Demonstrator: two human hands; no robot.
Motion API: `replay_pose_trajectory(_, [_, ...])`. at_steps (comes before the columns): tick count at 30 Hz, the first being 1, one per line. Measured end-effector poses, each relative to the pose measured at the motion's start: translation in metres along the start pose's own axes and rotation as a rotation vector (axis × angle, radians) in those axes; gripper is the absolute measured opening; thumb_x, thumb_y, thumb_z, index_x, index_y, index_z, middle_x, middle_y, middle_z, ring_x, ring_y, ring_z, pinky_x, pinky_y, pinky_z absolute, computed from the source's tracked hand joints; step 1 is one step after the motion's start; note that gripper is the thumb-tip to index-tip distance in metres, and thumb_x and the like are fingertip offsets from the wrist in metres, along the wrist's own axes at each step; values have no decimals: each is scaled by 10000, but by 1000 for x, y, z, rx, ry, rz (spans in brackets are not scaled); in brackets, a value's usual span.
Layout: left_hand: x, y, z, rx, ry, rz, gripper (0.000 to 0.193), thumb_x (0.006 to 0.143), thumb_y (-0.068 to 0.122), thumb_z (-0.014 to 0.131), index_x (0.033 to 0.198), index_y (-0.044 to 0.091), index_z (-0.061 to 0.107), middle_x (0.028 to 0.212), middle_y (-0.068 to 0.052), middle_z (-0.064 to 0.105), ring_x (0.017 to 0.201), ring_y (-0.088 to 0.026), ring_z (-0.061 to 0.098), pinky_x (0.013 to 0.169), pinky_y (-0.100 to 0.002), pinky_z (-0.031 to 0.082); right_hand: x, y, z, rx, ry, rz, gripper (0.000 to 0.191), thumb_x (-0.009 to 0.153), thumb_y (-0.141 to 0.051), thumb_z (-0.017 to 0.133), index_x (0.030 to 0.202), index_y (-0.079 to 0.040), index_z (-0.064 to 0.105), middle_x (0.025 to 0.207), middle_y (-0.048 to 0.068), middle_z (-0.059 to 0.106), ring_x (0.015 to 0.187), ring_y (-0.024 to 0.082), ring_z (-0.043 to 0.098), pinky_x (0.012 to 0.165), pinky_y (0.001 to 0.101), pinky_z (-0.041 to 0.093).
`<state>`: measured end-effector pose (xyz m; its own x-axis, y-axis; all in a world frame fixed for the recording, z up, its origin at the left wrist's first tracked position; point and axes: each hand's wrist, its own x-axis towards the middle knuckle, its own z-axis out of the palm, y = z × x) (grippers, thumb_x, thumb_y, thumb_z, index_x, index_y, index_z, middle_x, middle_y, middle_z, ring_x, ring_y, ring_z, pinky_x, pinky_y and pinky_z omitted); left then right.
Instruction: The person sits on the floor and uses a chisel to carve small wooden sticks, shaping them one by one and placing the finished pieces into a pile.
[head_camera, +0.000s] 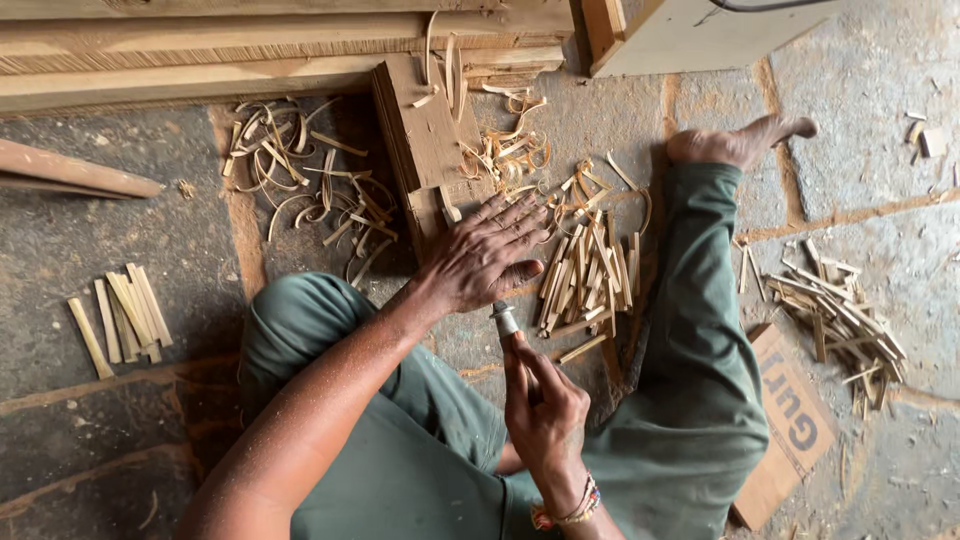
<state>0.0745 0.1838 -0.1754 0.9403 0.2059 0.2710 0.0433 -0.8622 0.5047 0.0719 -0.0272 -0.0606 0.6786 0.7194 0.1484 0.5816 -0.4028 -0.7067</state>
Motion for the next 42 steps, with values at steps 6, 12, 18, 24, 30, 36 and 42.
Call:
replay_pose_trajectory(6, [8, -19, 12, 56, 3, 43, 896, 980, 703, -20, 1516, 185, 478, 1682, -57, 290, 1586, -238, 189, 1299, -503, 60, 3, -5, 11, -34, -4, 9, 168, 954, -78, 702, 1109, -47, 758, 729, 118, 736, 425, 68, 565, 389, 262, 382])
replay_pose_trajectory(12, [12, -29, 0, 51, 92, 52, 892, 1015, 690, 8, 1568, 131, 430, 1677, -97, 297, 1577, -262, 213, 1295, -477, 99, 6, -6, 23, -5, 64, -5, 169, 945, -96, 696, 1095, -52, 759, 639, 121, 698, 399, 72, 564, 366, 289, 371])
replay_pose_trajectory(18, [-31, 30, -26, -65, 684, -264, 287, 1111, 299, 549, 1262, 82, 661, 1289, -99, 696, 1233, -275, 660, 1077, -392, 543, 6, 1, 15, 147, 109, 109, 179, 960, -148, 734, 1111, -66, 783, 533, 54, 583, 429, 44, 443, 386, 273, 322])
replay_pose_trajectory(24, [-58, 48, -48, -175, 718, -738, 178, 992, 202, 638, 1068, 54, 701, 956, -116, 746, 776, -247, 718, 649, -365, 567, -7, 27, -3, 202, 208, 124, 209, 953, -165, 738, 1141, -85, 783, 506, -40, 561, 466, -18, 439, 397, 239, 290])
replay_pose_trajectory(30, [-19, 44, -40, 5, 488, -877, 234, 895, 271, 781, 931, 44, 734, 838, -160, 750, 769, -335, 699, 682, -485, 517, -5, 35, -3, 176, 198, 126, 192, 947, -168, 738, 1113, -82, 783, 479, -13, 532, 444, -1, 429, 392, 255, 284])
replay_pose_trajectory(36, [-13, 35, -45, -144, 410, -1003, 178, 907, 213, 736, 897, 36, 735, 768, -141, 754, 678, -268, 725, 749, -422, 543, -4, 36, -6, 167, 139, 158, 172, 951, -183, 723, 1082, -81, 768, 491, 2, 578, 419, 17, 464, 376, 276, 295])
replay_pose_trajectory(42, [-14, 34, -51, -241, 407, -1068, 161, 878, 180, 747, 873, 20, 755, 764, -149, 747, 690, -262, 735, 688, -424, 581, -1, 36, -8, 178, 121, 163, 175, 957, -188, 710, 1092, -88, 759, 482, 12, 584, 419, 23, 501, 371, 276, 313])
